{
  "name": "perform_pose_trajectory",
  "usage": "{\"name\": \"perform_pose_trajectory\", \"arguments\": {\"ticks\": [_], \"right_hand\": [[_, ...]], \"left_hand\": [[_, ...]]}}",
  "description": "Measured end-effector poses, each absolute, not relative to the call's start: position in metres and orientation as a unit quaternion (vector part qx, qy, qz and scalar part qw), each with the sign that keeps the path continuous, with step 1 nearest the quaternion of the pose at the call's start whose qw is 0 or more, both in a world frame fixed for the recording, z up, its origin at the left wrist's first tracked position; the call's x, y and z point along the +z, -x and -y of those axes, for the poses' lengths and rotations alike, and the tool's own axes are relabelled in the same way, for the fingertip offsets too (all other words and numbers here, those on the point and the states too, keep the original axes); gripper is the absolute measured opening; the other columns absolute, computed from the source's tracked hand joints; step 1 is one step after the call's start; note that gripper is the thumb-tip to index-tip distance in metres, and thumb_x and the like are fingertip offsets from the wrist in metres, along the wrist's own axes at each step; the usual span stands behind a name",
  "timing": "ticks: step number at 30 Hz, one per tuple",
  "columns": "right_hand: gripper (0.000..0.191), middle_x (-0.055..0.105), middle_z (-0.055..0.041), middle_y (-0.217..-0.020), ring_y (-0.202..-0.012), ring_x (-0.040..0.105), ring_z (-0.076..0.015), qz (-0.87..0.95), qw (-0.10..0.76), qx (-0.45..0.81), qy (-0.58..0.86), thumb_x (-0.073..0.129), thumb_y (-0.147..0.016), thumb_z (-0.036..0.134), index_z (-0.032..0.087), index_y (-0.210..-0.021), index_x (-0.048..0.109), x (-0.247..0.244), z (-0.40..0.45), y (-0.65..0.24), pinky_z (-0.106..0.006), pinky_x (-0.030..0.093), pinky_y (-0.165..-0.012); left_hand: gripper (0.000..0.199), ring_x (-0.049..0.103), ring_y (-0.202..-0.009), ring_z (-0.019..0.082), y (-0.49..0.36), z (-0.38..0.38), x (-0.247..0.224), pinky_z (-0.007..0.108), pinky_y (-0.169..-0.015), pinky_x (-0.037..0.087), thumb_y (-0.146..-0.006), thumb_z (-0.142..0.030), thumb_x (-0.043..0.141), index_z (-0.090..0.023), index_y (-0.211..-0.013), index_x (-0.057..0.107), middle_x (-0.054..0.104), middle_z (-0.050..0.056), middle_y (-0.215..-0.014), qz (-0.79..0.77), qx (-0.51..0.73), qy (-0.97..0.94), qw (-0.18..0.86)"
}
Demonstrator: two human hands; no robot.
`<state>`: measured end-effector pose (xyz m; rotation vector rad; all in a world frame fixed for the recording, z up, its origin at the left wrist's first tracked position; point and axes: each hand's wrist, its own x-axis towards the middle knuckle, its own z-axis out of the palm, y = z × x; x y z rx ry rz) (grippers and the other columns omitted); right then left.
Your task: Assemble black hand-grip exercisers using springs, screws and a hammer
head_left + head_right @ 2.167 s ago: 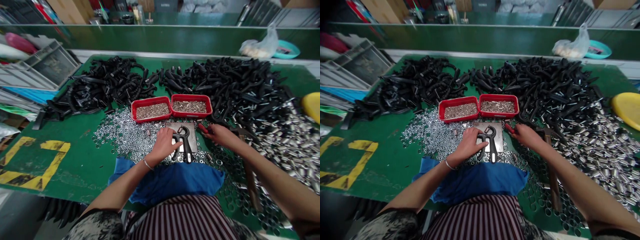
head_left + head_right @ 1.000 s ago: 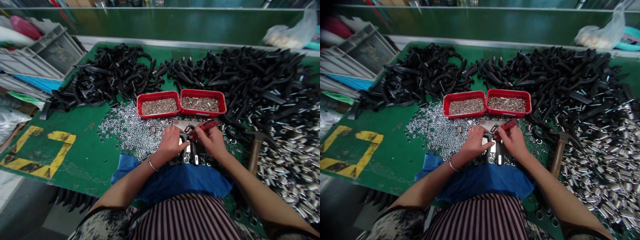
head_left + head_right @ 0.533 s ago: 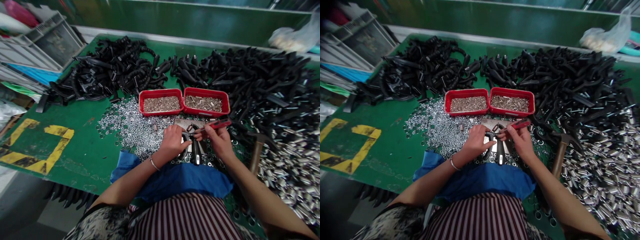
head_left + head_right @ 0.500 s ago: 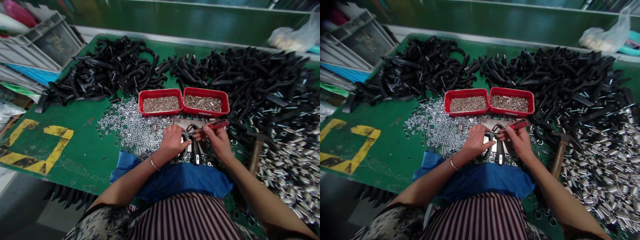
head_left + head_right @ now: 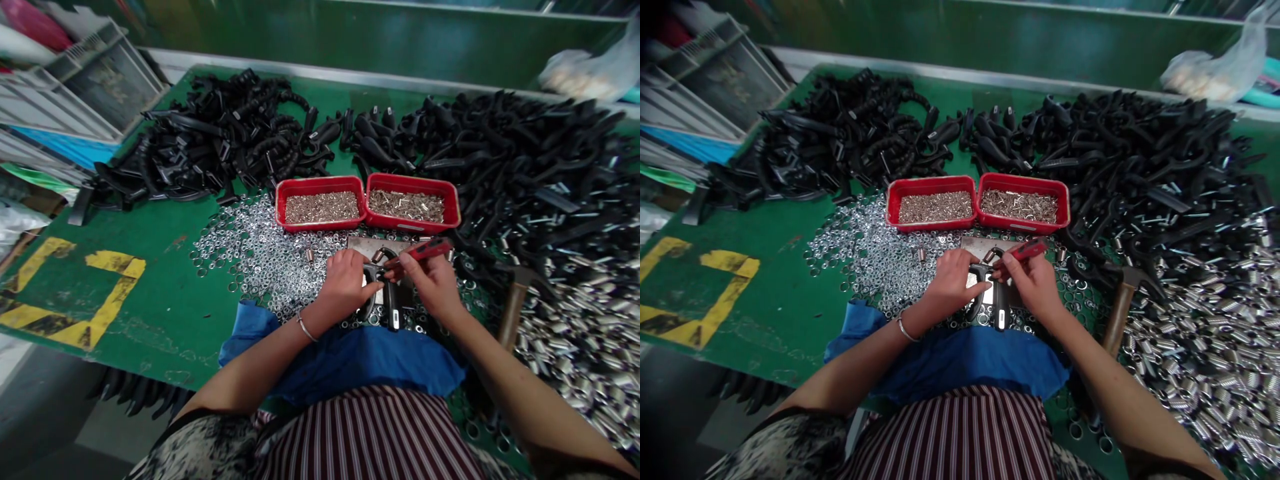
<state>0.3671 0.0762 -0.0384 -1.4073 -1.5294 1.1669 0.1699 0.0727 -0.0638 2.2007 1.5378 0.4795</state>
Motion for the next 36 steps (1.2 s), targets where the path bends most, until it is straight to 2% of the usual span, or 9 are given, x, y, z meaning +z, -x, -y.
{"name": "perform_pose_trajectory", "arguments": {"ticks": [5, 11, 18, 21, 27, 30, 33, 35, 36], "right_hand": [[0.033, 0.074, -0.0077, -0.085, -0.079, 0.074, -0.0289, 0.660, 0.304, 0.402, 0.557, 0.058, -0.093, 0.059, 0.027, -0.097, 0.057, -0.029, -0.080, -0.363, -0.046, 0.061, -0.077], [0.034, 0.075, -0.0052, -0.095, -0.076, 0.074, -0.0256, 0.529, 0.421, 0.499, 0.542, 0.058, -0.092, 0.060, 0.029, -0.100, 0.048, -0.047, -0.082, -0.362, -0.044, 0.063, -0.069], [0.033, 0.075, -0.0051, -0.095, -0.077, 0.074, -0.0253, 0.528, 0.421, 0.499, 0.542, 0.057, -0.094, 0.060, 0.029, -0.100, 0.048, -0.051, -0.080, -0.363, -0.043, 0.062, -0.070], [0.034, 0.075, -0.0057, -0.093, -0.078, 0.074, -0.0269, 0.565, 0.387, 0.472, 0.556, 0.054, -0.094, 0.062, 0.029, -0.101, 0.050, -0.044, -0.079, -0.363, -0.044, 0.061, -0.071], [0.034, 0.073, -0.0118, -0.094, -0.092, 0.070, -0.0321, 0.750, 0.229, 0.288, 0.550, 0.046, -0.098, 0.057, 0.026, -0.100, 0.058, -0.030, -0.081, -0.358, -0.047, 0.054, -0.086], [0.031, 0.071, -0.0090, -0.082, -0.078, 0.069, -0.0278, 0.750, 0.236, 0.291, 0.545, 0.050, -0.097, 0.054, 0.024, -0.097, 0.057, -0.027, -0.090, -0.356, -0.042, 0.054, -0.075], [0.036, 0.059, 0.0012, -0.057, -0.046, 0.054, -0.0171, 0.656, 0.294, 0.462, 0.519, 0.056, -0.093, 0.060, 0.024, -0.088, 0.053, -0.023, -0.103, -0.357, -0.031, 0.047, -0.049], [0.041, 0.056, 0.0039, -0.054, -0.036, 0.043, -0.0128, 0.584, 0.313, 0.584, 0.468, 0.051, -0.094, 0.065, 0.024, -0.089, 0.053, -0.020, -0.109, -0.360, -0.027, 0.038, -0.037], [0.042, 0.059, 0.0032, -0.057, -0.036, 0.044, -0.0123, 0.551, 0.328, 0.625, 0.445, 0.049, -0.094, 0.065, 0.023, -0.091, 0.054, -0.021, -0.110, -0.362, -0.027, 0.038, -0.036]], "left_hand": [[0.044, 0.049, -0.112, 0.030, -0.169, -0.072, -0.061, 0.045, -0.096, 0.039, -0.088, -0.050, 0.068, -0.018, -0.113, 0.052, 0.057, 0.011, -0.114, -0.548, 0.176, -0.790, 0.211], [0.043, 0.050, -0.111, 0.030, -0.168, -0.071, -0.062, 0.044, -0.095, 0.039, -0.089, -0.050, 0.067, -0.018, -0.113, 0.052, 0.057, 0.011, -0.116, -0.546, 0.176, -0.792, 0.209], [0.042, 0.049, -0.111, 0.031, -0.170, -0.071, -0.059, 0.044, -0.096, 0.039, -0.088, -0.048, 0.069, -0.018, -0.112, 0.052, 0.058, 0.011, -0.115, -0.551, 0.181, -0.786, 0.216], [0.041, 0.049, -0.111, 0.030, -0.170, -0.070, -0.058, 0.044, -0.096, 0.039, -0.088, -0.047, 0.070, -0.018, -0.111, 0.052, 0.058, 0.011, -0.115, -0.551, 0.180, -0.784, 0.222], [0.042, 0.049, -0.114, 0.031, -0.170, -0.071, -0.058, 0.044, -0.098, 0.038, -0.089, -0.048, 0.069, -0.017, -0.114, 0.053, 0.058, 0.011, -0.114, -0.554, 0.172, -0.785, 0.217], [0.039, 0.049, -0.115, 0.031, -0.172, -0.070, -0.056, 0.044, -0.098, 0.038, -0.091, -0.048, 0.065, -0.017, -0.113, 0.054, 0.058, 0.011, -0.115, -0.561, 0.155, -0.784, 0.215], [0.038, 0.049, -0.116, 0.031, -0.173, -0.069, -0.053, 0.043, -0.098, 0.038, -0.092, -0.047, 0.064, -0.016, -0.113, 0.054, 0.058, 0.012, -0.118, -0.567, 0.144, -0.783, 0.211], [0.038, 0.049, -0.115, 0.030, -0.173, -0.069, -0.052, 0.043, -0.098, 0.038, -0.093, -0.046, 0.063, -0.016, -0.114, 0.055, 0.059, 0.012, -0.118, -0.567, 0.136, -0.785, 0.211], [0.038, 0.049, -0.115, 0.030, -0.173, -0.070, -0.052, 0.042, -0.097, 0.038, -0.093, -0.046, 0.062, -0.016, -0.114, 0.055, 0.059, 0.012, -0.118, -0.565, 0.132, -0.786, 0.212]]}}
